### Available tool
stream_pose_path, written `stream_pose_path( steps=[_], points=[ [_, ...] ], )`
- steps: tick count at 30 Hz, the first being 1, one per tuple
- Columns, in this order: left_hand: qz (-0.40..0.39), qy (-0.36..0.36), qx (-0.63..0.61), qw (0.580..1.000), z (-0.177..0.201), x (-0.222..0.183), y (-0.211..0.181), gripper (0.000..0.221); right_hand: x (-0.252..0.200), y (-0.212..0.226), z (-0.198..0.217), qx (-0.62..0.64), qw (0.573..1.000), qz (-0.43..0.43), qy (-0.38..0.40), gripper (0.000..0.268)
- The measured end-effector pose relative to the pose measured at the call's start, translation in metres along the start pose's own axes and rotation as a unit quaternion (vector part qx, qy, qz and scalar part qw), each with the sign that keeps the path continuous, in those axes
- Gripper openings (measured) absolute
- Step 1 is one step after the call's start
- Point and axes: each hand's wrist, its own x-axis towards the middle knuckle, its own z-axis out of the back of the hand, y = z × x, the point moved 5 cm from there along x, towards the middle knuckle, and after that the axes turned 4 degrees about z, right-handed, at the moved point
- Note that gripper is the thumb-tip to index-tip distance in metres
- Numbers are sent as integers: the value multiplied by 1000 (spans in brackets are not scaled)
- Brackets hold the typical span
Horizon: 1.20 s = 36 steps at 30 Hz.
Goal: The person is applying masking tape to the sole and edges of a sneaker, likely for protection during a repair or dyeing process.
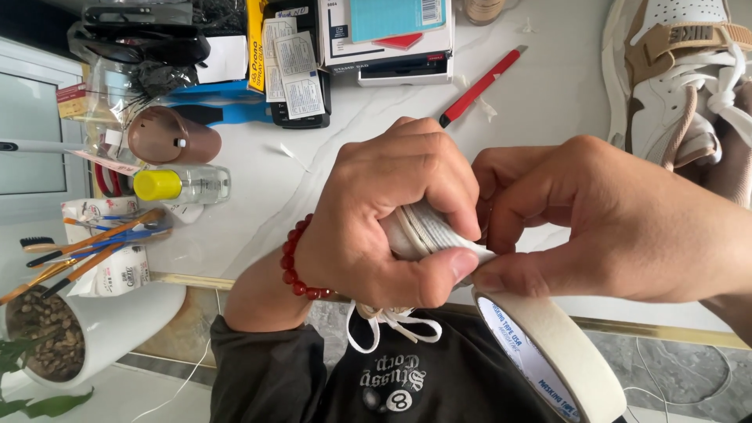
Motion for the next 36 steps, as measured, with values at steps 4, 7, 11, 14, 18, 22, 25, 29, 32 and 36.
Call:
stream_pose_path(
  steps=[4,7,11,14,18,22,25,29,32,36],
  points=[
    [9,2,-21,1000,-1,0,3,13,1,1,0,14,999,29,7,14],
    [5,10,-29,1000,-2,0,3,13,-1,-1,0,-1,999,32,16,16],
    [14,13,-32,999,-2,2,5,12,-3,-1,1,-29,999,33,6,17],
    [23,17,-34,999,-1,2,7,12,-5,-3,2,-47,999,20,-13,18],
    [14,23,-33,999,0,3,6,12,-7,-7,2,-55,998,-13,-26,19],
    [13,25,-44,999,0,2,9,5,-8,-11,2,-78,995,-64,-27,24],
    [-11,18,-50,999,0,0,9,6,-6,-6,0,-90,995,-20,-24,24],
    [-37,3,-32,999,3,2,4,9,-6,-8,-1,-76,996,-51,-21,23],
    [-89,-10,36,995,3,1,-6,10,-6,-5,-2,-51,998,-35,-13,22],
    [-95,-14,65,993,0,-6,-10,9,-5,2,-5,-26,1000,17,2,19]
  ],
)
